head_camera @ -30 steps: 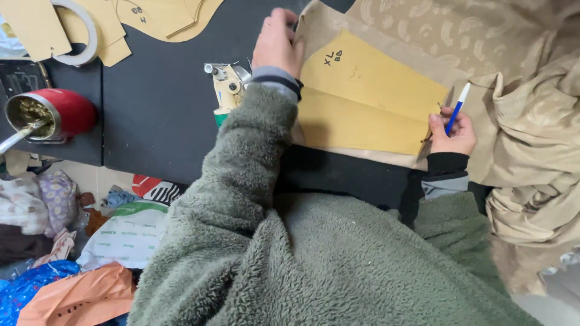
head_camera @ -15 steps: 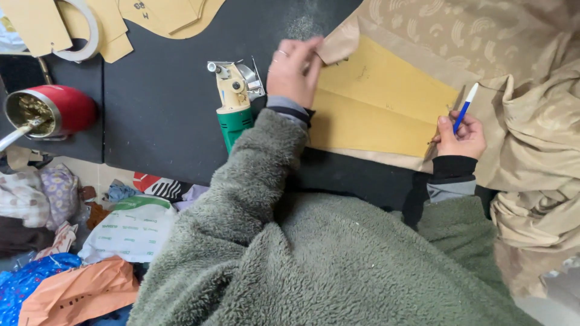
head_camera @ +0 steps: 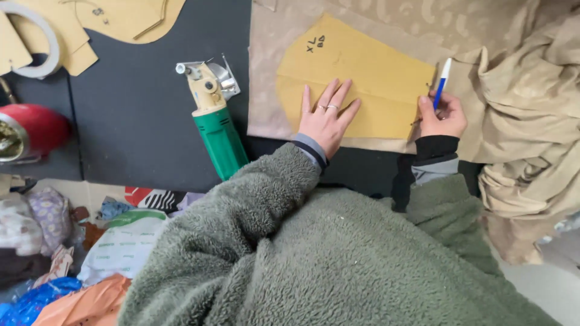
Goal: Marking and cutting fabric according to paper patterns using an electric fabric cutter and a pen.
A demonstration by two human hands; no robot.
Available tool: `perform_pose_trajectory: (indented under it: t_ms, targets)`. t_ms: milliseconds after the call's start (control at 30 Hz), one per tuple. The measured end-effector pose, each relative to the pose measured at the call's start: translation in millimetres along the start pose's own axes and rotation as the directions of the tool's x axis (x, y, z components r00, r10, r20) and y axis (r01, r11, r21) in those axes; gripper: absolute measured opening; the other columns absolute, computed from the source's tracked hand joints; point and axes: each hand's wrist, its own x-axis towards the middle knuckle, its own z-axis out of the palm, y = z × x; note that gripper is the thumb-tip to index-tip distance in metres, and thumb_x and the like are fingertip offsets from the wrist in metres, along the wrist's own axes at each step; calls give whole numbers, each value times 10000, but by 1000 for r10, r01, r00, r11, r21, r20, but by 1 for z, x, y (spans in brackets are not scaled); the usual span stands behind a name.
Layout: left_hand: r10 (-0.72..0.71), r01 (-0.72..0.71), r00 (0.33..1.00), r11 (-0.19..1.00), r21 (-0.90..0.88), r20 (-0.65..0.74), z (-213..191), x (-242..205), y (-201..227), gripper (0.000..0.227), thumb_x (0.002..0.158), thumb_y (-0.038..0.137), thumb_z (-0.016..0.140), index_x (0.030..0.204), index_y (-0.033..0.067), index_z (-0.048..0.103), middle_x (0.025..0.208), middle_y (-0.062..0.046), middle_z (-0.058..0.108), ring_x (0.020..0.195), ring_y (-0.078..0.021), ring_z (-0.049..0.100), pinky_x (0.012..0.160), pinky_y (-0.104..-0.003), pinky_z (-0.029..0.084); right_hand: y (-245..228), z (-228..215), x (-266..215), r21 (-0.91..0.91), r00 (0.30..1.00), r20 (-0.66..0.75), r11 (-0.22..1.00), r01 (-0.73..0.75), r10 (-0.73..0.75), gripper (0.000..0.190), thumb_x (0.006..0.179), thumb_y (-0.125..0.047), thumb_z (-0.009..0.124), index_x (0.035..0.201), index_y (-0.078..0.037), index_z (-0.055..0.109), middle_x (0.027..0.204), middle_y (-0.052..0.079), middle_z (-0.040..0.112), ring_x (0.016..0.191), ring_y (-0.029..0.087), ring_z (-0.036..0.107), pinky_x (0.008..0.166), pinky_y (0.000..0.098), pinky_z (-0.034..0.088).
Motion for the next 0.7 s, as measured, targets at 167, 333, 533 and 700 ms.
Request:
perform_pose_trajectory:
  t_ms: [167,333,533,700]
  targets:
    - [108,-107,987,994,-15,116,38,42,29,494,908,195,604,1399,156,570,1625,-138,318,1524,-329,274,1177,-756,181,-19,-30,2,-330,959,-165,930,164,-228,151,1069,-88,828,1076,36,741,967,29,586,763,110,559,672,253,470]
    - [282,-286,955,958,31,90,135,85,59,578,1028,285,620,1559,99,492,1602,-96,350,1518,-254,292,1274,-725,156,-74,-7,-9,-271,931,-172,924,271,-323,192,1083,-85,765,1218,47,731,1030,55,672,902,126,644,821,262,539]
    - [203,-228,957,968,106,207,96,99,71,994,778,539,769,1575,69,407,1672,-60,242,1550,-214,209,1254,-646,112,-92,12,-24,-413,894,89,801,434,-439,211,1062,-7,702,1265,51,709,1129,162,755,1035,222,741,930,325,577]
    - [217,-234,962,968,87,164,92,94,66,1014,816,563,749,1607,64,356,1703,-56,189,1578,-215,173,1273,-663,94,-100,16,-29,-422,905,105,805,417,-413,216,1028,9,710,1241,44,721,1099,175,753,998,244,747,893,328,579]
